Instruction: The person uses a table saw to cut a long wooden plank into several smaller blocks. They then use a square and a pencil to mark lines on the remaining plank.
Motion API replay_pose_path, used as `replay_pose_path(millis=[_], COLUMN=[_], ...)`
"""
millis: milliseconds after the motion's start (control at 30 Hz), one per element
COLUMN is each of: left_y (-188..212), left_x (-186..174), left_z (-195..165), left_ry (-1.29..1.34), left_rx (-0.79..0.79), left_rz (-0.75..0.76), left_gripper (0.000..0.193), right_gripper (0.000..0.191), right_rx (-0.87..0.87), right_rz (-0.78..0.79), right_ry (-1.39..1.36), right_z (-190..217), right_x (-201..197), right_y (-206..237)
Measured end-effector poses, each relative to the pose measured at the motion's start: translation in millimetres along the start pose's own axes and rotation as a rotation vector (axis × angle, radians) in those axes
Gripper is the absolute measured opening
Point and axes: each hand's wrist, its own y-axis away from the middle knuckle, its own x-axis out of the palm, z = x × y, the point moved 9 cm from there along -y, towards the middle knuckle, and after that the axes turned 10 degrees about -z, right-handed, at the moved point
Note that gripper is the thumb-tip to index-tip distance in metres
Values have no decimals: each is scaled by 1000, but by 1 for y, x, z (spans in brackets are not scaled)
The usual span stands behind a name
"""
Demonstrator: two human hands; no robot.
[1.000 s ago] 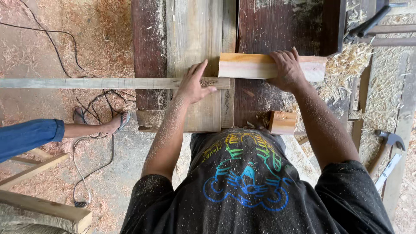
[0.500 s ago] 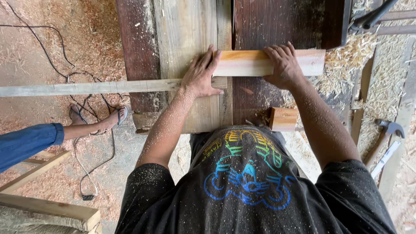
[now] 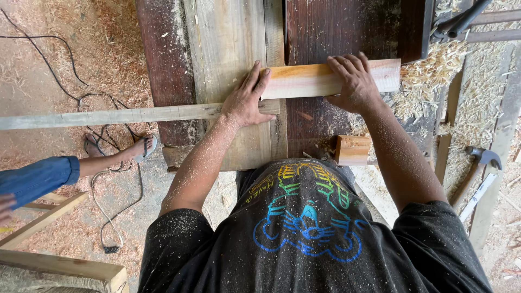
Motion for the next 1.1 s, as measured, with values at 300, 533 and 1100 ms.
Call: replay_pose_path(millis=[300,533,1100], left_y=[-1,-1,-32], left_x=[7,4,-18], left_z=[9,5,14], left_ry=[21,23,49], left_rx=[-92,-127,12], left_rz=[76,118,-35], left_gripper=[153,149,151], right_gripper=[119,129,126], right_rx=[168,175,108], right_rz=[-98,-71,-77], right_ry=[96,79,6], right_z=[-53,-43,-41], right_x=[-20,-14,-4], right_y=[43,34,-16])
